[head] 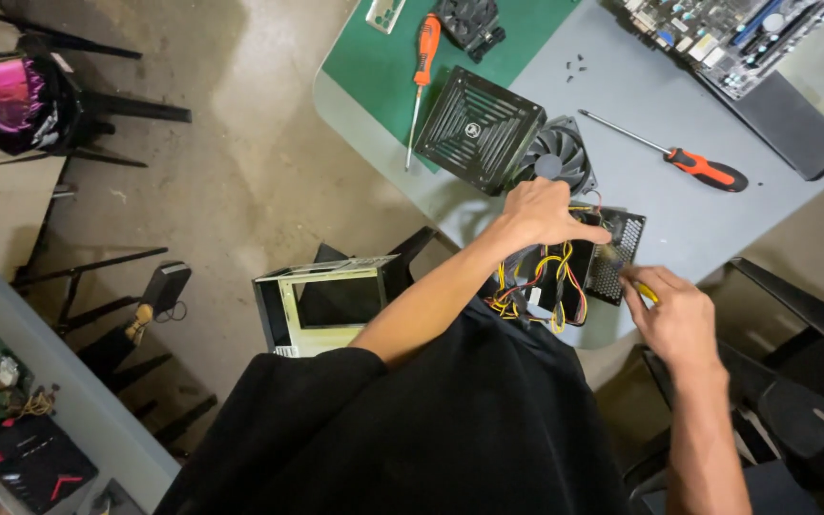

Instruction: The person cleans a computer power supply unit using a brush. They remove the fan cover, brush the internal components and wires, and then reattach the cover.

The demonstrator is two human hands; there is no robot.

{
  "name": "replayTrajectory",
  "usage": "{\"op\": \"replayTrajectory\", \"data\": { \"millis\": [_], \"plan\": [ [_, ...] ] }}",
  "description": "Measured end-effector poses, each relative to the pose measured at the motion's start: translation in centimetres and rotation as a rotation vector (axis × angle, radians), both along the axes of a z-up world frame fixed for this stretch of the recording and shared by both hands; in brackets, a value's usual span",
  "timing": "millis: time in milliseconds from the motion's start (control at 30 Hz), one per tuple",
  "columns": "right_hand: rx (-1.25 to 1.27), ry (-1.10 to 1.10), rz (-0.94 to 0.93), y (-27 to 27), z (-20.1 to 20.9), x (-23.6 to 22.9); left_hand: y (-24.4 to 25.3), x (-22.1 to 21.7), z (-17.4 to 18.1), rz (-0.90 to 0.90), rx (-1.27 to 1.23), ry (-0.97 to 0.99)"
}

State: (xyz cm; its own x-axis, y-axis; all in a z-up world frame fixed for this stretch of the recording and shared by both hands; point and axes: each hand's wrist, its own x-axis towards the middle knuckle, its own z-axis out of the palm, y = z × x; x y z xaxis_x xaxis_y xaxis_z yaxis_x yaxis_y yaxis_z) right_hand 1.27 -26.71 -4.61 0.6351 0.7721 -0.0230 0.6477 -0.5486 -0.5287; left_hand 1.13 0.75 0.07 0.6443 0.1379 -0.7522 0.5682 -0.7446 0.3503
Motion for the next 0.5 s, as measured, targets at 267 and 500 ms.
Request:
{"op": "replayTrajectory", "data": {
  "millis": [267, 500],
  "plan": [
    [0.032, -0.01, 0.05, 0.2, 0.5, 0.1, 0.1, 0.8, 0.9, -0.046, 0.041, 0.048],
    [-0.171, 0.048, -0.006, 0.5, 0.9, 0.2, -0.2, 0.8, 0.6, -0.034, 0.006, 0.02]
  ]
}}
